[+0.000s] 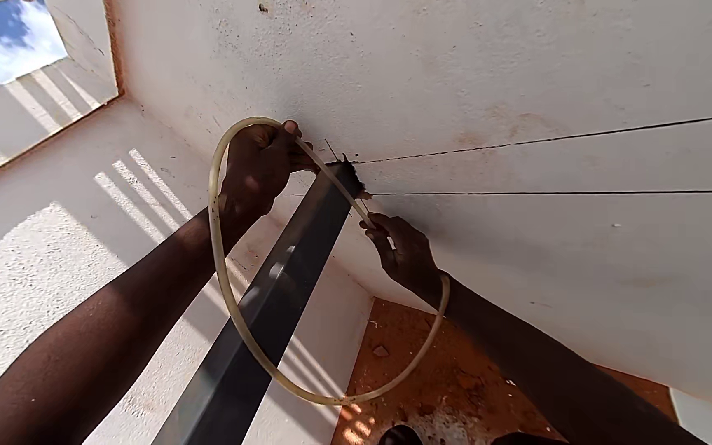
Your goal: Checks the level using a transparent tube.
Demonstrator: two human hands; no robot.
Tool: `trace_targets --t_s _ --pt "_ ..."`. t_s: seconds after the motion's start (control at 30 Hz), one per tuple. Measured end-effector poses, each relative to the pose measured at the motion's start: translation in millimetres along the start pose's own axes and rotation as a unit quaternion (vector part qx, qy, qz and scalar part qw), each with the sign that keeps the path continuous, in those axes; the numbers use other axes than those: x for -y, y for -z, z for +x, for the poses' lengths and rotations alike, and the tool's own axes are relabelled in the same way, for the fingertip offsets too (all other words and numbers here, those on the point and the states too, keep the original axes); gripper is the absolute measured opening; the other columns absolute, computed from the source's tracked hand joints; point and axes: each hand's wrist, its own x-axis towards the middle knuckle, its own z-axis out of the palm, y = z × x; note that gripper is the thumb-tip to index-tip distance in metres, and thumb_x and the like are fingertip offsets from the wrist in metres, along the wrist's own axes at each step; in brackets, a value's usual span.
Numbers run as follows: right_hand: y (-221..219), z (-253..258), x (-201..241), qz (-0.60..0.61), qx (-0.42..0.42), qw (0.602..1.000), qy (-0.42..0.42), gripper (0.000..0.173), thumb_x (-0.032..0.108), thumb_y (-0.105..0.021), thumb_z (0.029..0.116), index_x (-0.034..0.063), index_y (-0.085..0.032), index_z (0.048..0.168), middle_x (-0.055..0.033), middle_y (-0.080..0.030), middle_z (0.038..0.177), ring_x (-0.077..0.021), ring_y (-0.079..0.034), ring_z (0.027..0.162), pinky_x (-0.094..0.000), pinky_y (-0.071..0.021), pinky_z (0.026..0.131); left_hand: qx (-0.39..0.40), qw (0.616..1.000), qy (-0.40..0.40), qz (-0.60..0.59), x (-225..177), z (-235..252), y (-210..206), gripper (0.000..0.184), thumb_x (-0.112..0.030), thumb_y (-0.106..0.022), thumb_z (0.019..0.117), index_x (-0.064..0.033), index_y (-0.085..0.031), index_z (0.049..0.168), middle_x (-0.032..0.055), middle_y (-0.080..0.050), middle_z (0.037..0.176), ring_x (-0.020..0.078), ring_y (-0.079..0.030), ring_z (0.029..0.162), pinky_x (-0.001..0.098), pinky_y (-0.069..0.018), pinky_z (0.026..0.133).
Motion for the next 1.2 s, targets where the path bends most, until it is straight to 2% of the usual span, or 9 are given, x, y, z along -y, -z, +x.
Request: trace_targets --t_s 0.07,0.23,0.3,0.47,0.57,0.83,0.97,1.1,1.2 --pt "-2 -7 -7 0.009 -0.003 1.000 0.013 0.022 0.017 -0.053 0.1060 0.0001 -0.063 0.116 -0.0118 -0.074 0.100 -0.0153 -0.071 0.084 -0.0261 -0.0586 0.078 -0.023 0.999 -0.036 0.005 -8 13 11 0.022 -0.016 -0.050 0.1096 -0.0028 -0.061 0.096 0.0034 -0.075 0.083 0.0133 -0.076 0.075 0.0303 -0.0661 0.075" --pt "-6 -7 -9 -0.029 -0.011 0.998 0.050 0.024 0.011 -0.059 0.0998 -0.0011 -0.073 0.115 -0.0142 -0.072 0.100 -0.0211 -0.069 0.092 -0.0272 -0.0569 0.083 -0.077 0.986 -0.142 0.036 -32 38 41 0.019 -0.016 -0.051 0.1093 -0.0077 -0.059 0.095 -0.0018 -0.073 0.082 0.0112 -0.076 0.074 0.0289 -0.0662 0.076" --pt "-8 -5 -9 -0.042 -0.022 0.997 0.057 0.022 0.008 -0.061 0.0982 -0.0015 -0.074 0.114 -0.0148 -0.070 0.097 -0.0212 -0.068 0.090 -0.0265 -0.0570 0.080 -0.098 0.980 -0.165 0.046 -43 49 54 0.017 -0.016 -0.050 0.1093 -0.0072 -0.059 0.098 -0.0024 -0.073 0.084 0.0112 -0.076 0.075 0.0292 -0.0664 0.077" --pt "-4 2 -3 -0.086 0.000 0.996 0.035 0.023 0.008 -0.062 0.0964 -0.0003 -0.076 0.113 -0.0138 -0.073 0.094 -0.0224 -0.071 0.082 -0.0284 -0.0576 0.070 -0.082 0.979 -0.170 0.072 -55 57 62 0.016 -0.016 -0.052 0.1084 -0.0071 -0.061 0.099 -0.0027 -0.072 0.085 0.0093 -0.075 0.077 0.0269 -0.0649 0.079" --pt "-2 3 -4 -0.082 0.001 0.997 0.017 0.026 0.010 -0.061 0.0980 0.0019 -0.073 0.119 -0.0131 -0.072 0.088 -0.0232 -0.070 0.074 -0.0316 -0.0563 0.061 -0.048 0.980 -0.177 0.081 -54 56 69 0.014 -0.017 -0.056 0.1070 -0.0100 -0.064 0.097 -0.0038 -0.074 0.088 0.0096 -0.075 0.083 0.0277 -0.0645 0.082" --pt "0 8 -1 -0.063 0.001 0.998 0.005 0.022 0.008 -0.064 0.0950 0.0049 -0.078 0.111 -0.0110 -0.077 0.109 -0.0204 -0.075 0.090 -0.0318 -0.0605 0.069 -0.020 0.983 -0.134 0.121 -66 54 77 0.011 -0.017 -0.057 0.1062 -0.0131 -0.065 0.099 -0.0069 -0.075 0.091 0.0064 -0.074 0.086 0.0244 -0.0619 0.086" --pt "-3 13 3 -0.065 -0.018 0.998 -0.019 0.015 0.012 -0.066 0.0949 0.0066 -0.080 0.100 -0.0084 -0.077 0.098 -0.0189 -0.075 0.081 -0.0324 -0.0592 0.062 0.004 0.977 -0.120 0.174 -74 57 82 0.011 -0.020 -0.062 0.1038 -0.0131 -0.068 0.098 -0.0072 -0.076 0.092 0.0053 -0.074 0.087 0.0235 -0.0616 0.085" --pt "-4 14 5 -0.071 -0.019 0.997 -0.034 0.015 0.010 -0.066 0.0929 0.0059 -0.080 0.096 -0.0081 -0.077 0.095 -0.0196 -0.074 0.076 -0.0343 -0.0575 0.056 0.021 0.973 -0.108 0.205 -79 56 85 0.011 -0.020 -0.063 0.1030 -0.0128 -0.070 0.099 -0.0068 -0.076 0.095 0.0054 -0.074 0.090 0.0237 -0.0609 0.087" --pt "-2 14 5 -0.090 -0.008 0.995 -0.049 0.022 0.014 -0.063 0.0933 0.0096 -0.078 0.108 -0.0066 -0.074 0.084 -0.0205 -0.069 0.064 -0.0366 -0.0521 0.049 0.035 0.968 -0.097 0.230 -83 56 84 0.012 -0.022 -0.064 0.1027 -0.0126 -0.071 0.100 -0.0071 -0.075 0.096 0.0043 -0.073 0.091 0.0227 -0.0602 0.088"
